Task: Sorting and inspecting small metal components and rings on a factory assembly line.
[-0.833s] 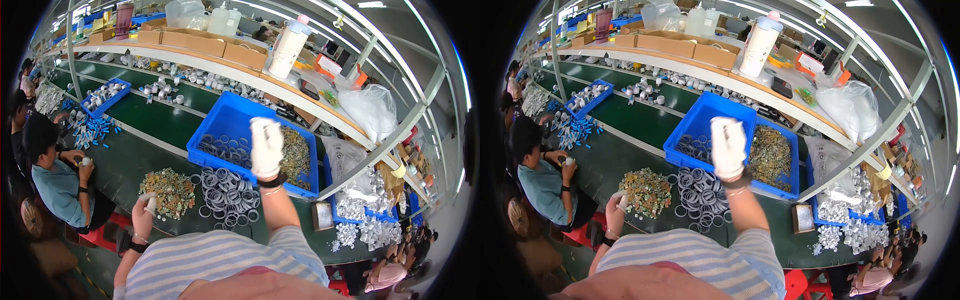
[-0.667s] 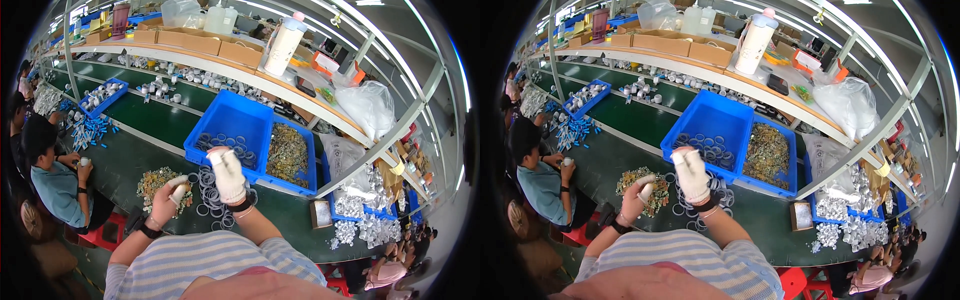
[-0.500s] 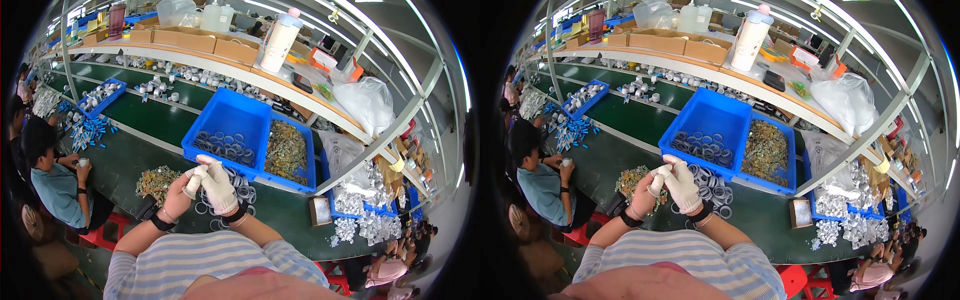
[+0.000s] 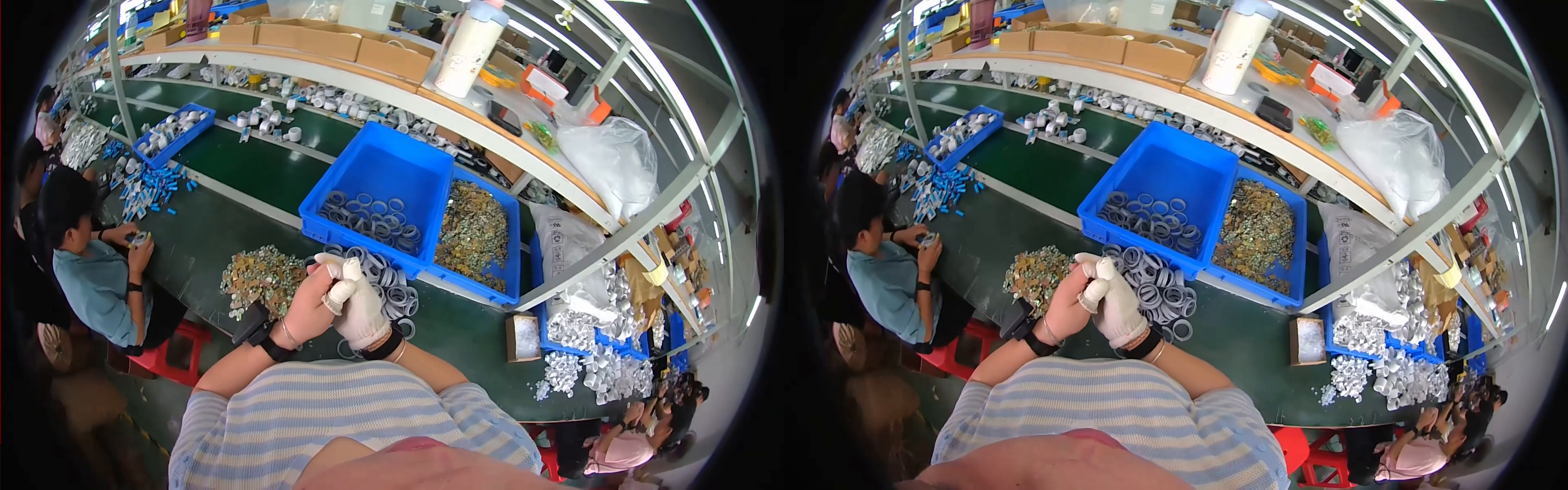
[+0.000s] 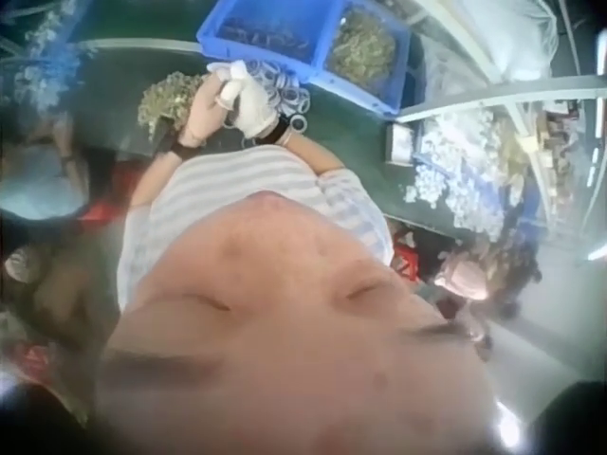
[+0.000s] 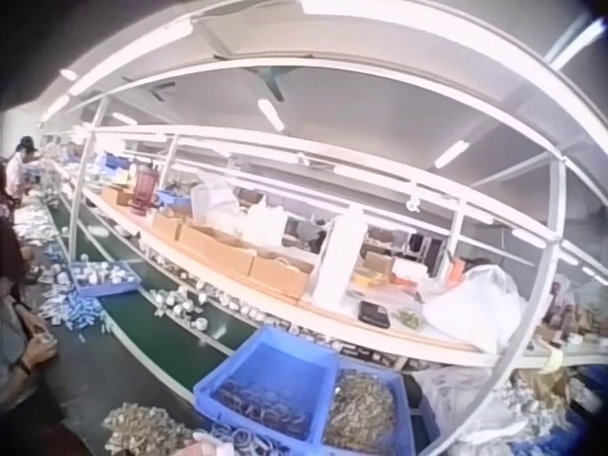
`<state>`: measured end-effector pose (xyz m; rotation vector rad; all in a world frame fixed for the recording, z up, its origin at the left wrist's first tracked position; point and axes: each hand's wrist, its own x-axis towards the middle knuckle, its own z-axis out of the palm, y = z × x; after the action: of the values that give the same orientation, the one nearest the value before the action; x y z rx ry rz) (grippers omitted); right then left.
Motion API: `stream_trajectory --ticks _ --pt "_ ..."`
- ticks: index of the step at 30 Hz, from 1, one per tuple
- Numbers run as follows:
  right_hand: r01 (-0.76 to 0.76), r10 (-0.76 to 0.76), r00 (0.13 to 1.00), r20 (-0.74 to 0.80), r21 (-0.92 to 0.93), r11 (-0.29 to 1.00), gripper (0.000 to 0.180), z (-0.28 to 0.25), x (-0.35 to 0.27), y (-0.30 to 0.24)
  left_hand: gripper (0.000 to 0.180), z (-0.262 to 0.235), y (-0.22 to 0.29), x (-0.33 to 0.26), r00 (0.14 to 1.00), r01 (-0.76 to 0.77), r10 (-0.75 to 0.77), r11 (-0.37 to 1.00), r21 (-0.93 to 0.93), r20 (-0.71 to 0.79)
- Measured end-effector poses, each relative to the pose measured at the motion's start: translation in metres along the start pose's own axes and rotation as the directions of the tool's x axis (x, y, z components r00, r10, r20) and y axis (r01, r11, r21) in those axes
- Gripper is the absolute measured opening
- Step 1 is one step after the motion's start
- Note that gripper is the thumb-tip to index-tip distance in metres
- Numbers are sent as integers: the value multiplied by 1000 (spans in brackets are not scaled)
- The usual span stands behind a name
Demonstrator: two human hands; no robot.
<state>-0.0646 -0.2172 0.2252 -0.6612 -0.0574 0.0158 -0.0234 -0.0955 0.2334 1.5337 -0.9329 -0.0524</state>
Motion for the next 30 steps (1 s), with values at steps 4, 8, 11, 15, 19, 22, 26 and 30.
stream_trajectory --ticks 4,8,11,15,19,22,26,30 --pt "-67 63 997 49 89 994 39 2 3 1 17 -1 -5 -1 992 -120 124 988 101 -33" --pt "-67 66 998 8 82 994 36 3 -1 1 21 4 -4 -10 982 -154 171 969 191 -77" --pt "-31 29 999 -42 -68 997 32 0 -1 -1 22 7 -2 -16 987 -104 129 967 231 -97" --pt "-39 12 993 -117 -233 972 24 -5 0 -1 25 10 0 -22 981 -73 108 975 211 -161" --pt "-99 80 991 -111 -177 979 30 -5 9 -5 25 6 -26 -24 983 -33 61 986 164 -171" --pt "4 -35 998 -60 -461 887 38 11 18 -19 28 -9 -30 -22 989 34 -31 999 20 -141" --pt "59 -223 973 -58 -872 487 31 -20 18 -61 44 -41 -61 -36 966 105 -115 993 -53 -233" --pt "32 -263 952 156 -905 -424 25 -75 -41 -121 42 -76 -101 -85 895 370 -379 925 -80 -235"
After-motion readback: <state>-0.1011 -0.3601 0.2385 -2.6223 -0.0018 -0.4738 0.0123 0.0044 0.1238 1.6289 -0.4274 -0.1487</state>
